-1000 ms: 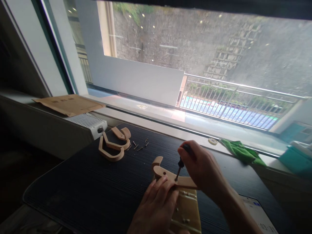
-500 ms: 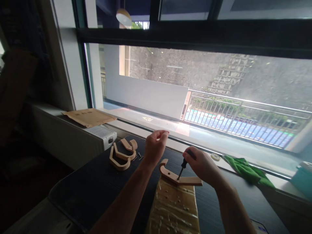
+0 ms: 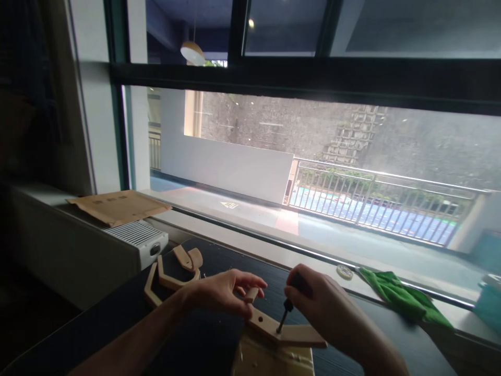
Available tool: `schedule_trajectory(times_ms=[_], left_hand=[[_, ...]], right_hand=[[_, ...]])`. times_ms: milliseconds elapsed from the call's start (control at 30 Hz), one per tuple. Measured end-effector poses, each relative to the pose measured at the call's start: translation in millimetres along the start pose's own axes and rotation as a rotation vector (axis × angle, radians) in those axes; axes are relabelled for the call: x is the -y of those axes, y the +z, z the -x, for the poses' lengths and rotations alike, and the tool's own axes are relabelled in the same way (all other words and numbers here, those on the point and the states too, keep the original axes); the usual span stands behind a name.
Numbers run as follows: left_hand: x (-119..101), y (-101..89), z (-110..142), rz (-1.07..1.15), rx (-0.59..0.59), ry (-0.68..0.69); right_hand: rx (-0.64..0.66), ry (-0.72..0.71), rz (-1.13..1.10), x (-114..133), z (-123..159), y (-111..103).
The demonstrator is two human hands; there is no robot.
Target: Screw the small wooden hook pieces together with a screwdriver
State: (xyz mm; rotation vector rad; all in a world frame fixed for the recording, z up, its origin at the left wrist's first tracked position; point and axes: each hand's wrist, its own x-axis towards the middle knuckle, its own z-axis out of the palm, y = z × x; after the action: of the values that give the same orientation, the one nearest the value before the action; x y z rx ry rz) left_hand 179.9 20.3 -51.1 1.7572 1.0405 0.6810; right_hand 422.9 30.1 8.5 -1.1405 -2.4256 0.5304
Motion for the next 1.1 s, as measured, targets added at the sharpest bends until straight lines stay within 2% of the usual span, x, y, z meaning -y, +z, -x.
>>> schedule_trajectory(times_ms=[100, 233, 400, 633, 933, 1100], left_hand=[[13, 18.7, 0, 0.063, -0.052, -0.027], [15, 32.3, -1, 0.187, -0.068, -0.037], [18, 29.3, -1, 0.101, -0.022, -0.038], [23, 28.4, -1, -0.033, -0.008, 0.057], [13, 32.0, 2, 0.114, -0.011, -0.029], [11, 31.8, 3, 0.046, -0.027, -0.020]], right_hand=[[-0.011, 0.017, 0.043, 1, -1, 2], [0.007, 0.022, 0.056, -1, -2, 5], [0.018, 0.012, 0.029, -6, -3, 5], [-0.016, 0.047, 0.071, -8, -9, 8], [0.029, -0.013, -0.040, -2, 0, -2], [0.033, -0.021, -0.007, 5, 3, -1]])
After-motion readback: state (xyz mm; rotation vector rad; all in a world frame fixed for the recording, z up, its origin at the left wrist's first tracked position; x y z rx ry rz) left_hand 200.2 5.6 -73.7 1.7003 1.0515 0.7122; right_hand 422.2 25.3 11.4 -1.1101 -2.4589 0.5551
